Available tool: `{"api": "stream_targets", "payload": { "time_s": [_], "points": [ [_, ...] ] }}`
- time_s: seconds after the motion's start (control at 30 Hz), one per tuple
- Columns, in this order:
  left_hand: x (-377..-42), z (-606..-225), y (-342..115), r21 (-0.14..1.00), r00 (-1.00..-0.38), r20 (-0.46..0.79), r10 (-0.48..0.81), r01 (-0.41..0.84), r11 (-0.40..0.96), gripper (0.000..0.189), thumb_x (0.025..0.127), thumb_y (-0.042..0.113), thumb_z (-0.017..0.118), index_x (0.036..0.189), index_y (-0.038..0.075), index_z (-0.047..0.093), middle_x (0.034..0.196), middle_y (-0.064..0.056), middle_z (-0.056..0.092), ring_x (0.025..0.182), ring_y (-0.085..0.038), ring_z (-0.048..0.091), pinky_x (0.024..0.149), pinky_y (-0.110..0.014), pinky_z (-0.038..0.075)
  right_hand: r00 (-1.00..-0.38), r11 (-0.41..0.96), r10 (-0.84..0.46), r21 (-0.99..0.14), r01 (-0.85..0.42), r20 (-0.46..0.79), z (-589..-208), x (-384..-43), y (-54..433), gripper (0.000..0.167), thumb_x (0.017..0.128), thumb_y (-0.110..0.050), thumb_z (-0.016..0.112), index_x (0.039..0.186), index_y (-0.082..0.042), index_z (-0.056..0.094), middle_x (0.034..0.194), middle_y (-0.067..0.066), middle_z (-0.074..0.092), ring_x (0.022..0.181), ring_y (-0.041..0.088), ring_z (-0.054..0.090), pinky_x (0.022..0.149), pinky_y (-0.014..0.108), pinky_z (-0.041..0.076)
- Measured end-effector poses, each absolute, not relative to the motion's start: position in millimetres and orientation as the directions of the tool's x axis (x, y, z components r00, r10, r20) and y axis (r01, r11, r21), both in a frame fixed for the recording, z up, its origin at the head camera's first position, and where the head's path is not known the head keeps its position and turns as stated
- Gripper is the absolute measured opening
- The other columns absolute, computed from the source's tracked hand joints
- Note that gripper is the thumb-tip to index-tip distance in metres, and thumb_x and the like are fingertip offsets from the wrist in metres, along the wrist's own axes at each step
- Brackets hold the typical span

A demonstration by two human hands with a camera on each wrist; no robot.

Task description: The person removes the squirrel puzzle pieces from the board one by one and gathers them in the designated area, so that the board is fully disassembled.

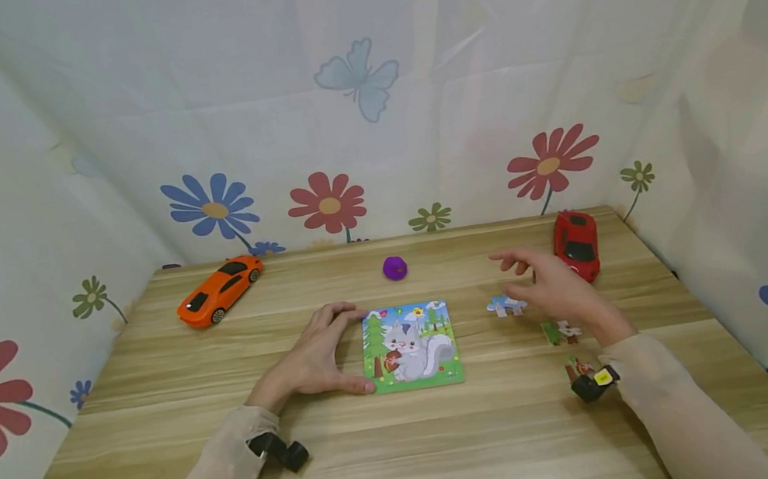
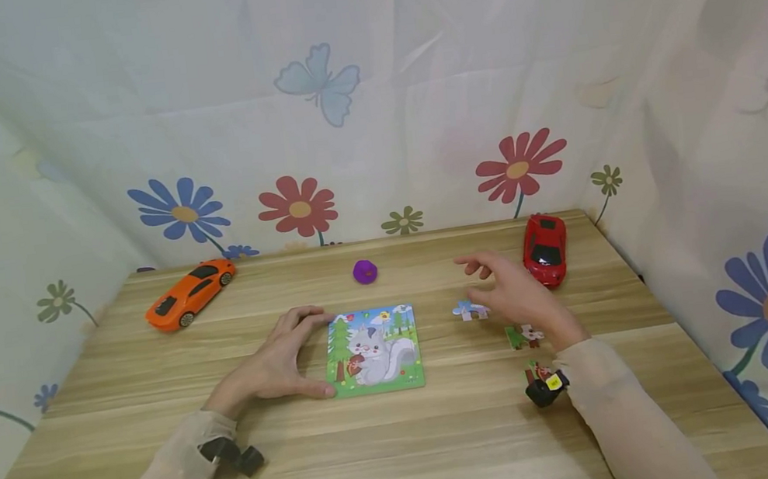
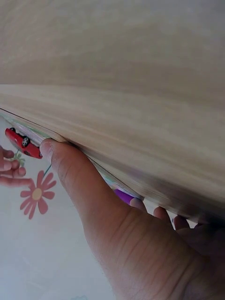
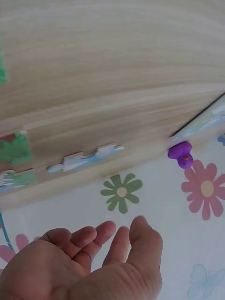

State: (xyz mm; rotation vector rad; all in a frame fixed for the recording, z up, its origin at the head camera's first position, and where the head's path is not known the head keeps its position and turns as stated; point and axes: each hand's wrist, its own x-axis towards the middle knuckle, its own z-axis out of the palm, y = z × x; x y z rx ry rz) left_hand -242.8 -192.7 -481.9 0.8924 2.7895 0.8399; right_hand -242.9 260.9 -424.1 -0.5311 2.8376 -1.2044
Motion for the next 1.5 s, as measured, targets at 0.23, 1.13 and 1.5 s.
{"api": "stream_targets", "payload": {
  "time_s": [0.23,1.13,1.5],
  "points": [
    [-242.0,-481.6,-192.1,0.528,-0.824,0.073,0.562,0.51,0.679,0.129,0.065,0.079,0.097,0.17,0.025,0.045,0.175,-0.01,0.032,0.162,-0.036,0.027,0.131,-0.069,0.029,-0.925,0.603,-0.32,-0.709,-0.365,0.203,-410.6,-243.3,243.6,0.053,0.106,-0.016,0.077,0.156,-0.01,0.06,0.136,0.013,0.065,0.123,0.04,0.057,0.099,0.046,0.05],
    [-241.4,-479.4,-191.6,0.526,-0.819,0.089,0.567,0.522,0.672,0.126,0.067,0.077,0.097,0.168,0.023,0.046,0.173,-0.012,0.033,0.161,-0.038,0.028,0.129,-0.072,0.03,-0.868,0.441,-0.418,-0.775,-0.452,0.269,-401.9,-241.6,165.1,0.055,0.103,-0.01,0.08,0.154,-0.009,0.062,0.133,0.013,0.069,0.116,0.031,0.065,0.096,0.044,0.059],
    [-241.6,-479.3,-191.4,0.524,-0.817,0.091,0.57,0.526,0.67,0.126,0.067,0.076,0.098,0.168,0.023,0.046,0.173,-0.011,0.033,0.16,-0.038,0.029,0.128,-0.072,0.03,-0.86,0.425,-0.463,-0.797,-0.429,0.216,-412.2,-239.5,151.1,0.057,0.104,-0.019,0.083,0.156,-0.01,0.061,0.133,0.01,0.067,0.119,0.035,0.067,0.096,0.039,0.059]
  ]
}}
